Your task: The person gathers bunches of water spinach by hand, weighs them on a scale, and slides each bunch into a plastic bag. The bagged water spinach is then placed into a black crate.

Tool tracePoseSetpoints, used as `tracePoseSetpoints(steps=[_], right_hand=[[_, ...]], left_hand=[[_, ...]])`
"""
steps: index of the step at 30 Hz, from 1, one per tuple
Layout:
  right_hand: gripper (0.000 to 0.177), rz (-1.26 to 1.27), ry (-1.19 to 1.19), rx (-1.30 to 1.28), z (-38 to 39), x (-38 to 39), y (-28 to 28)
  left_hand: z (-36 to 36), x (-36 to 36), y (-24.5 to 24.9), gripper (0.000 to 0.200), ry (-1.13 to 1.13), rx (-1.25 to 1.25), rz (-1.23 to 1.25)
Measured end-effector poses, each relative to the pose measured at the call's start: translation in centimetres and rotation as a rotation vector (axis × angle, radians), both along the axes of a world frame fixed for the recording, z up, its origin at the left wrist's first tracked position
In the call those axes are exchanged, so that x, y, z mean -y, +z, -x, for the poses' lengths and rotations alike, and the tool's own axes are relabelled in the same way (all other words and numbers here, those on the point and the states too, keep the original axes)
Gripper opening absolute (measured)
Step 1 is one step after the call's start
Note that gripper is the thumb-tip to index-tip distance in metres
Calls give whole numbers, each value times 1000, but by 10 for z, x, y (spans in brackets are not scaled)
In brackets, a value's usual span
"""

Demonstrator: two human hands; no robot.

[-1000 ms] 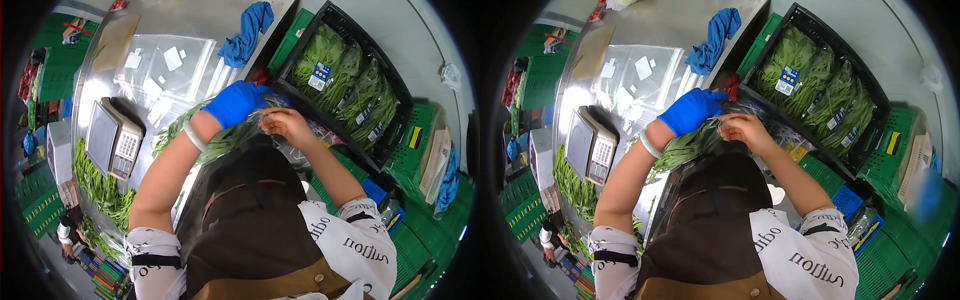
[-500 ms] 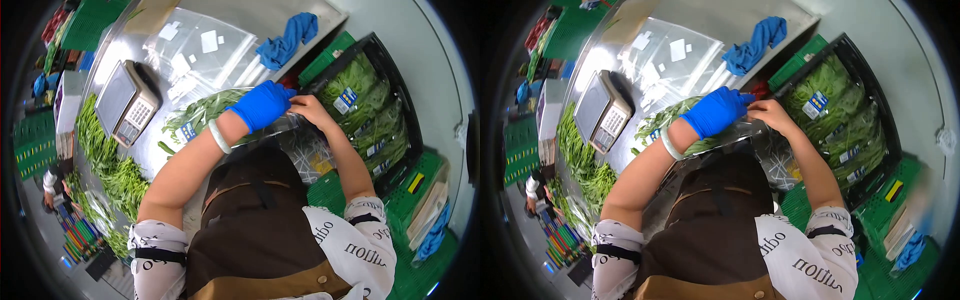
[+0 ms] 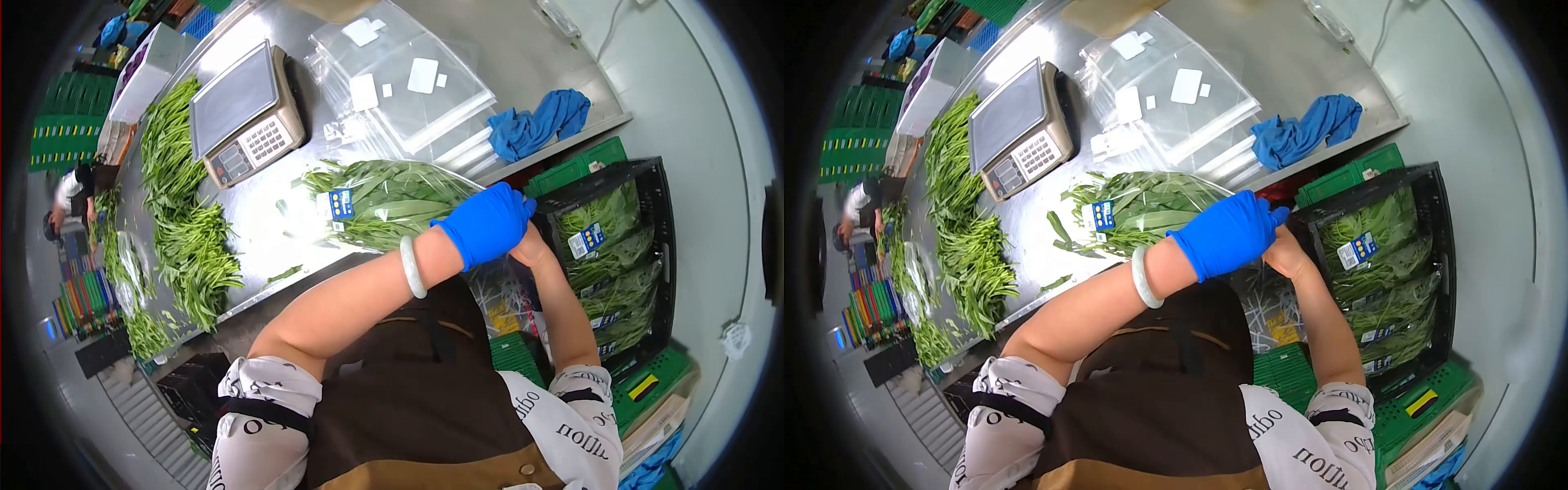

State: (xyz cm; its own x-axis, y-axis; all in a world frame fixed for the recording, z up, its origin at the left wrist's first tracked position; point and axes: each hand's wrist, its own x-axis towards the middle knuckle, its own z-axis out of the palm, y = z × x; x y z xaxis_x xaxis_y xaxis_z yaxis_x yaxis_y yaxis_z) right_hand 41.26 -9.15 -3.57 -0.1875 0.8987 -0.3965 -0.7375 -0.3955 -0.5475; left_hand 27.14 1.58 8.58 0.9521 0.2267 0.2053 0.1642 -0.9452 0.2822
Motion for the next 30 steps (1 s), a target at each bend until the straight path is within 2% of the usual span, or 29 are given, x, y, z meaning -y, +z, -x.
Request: tracePoseSetpoints(steps=[3,10,13,16,19,22,25,28,30], right_hand=[[33,-176,161,230,5,-11,-11],[40,-753,506,733,48,-88,40],[44,-944,500,815,60,-97,62],[39,-1090,337,849,77,-101,72],[34,-809,490,688,99,-120,25],[26,-728,484,972,113,-131,16],[27,-578,485,1014,120,-136,25],[26,-642,496,1206,125,-136,21],[25,-654,449,1230,129,-135,15]], left_hand=[[1,5,4,46,-8,-52,-69],[3,15,2,42,101,3,-116],[4,16,1,41,156,36,-122],[6,16,3,39,214,69,-129],[10,12,20,38,186,28,-159],[17,6,34,37,107,-4,-190],[18,5,32,38,92,0,-194],[16,5,31,39,89,-15,-167],[16,5,31,39,89,-14,-168]])
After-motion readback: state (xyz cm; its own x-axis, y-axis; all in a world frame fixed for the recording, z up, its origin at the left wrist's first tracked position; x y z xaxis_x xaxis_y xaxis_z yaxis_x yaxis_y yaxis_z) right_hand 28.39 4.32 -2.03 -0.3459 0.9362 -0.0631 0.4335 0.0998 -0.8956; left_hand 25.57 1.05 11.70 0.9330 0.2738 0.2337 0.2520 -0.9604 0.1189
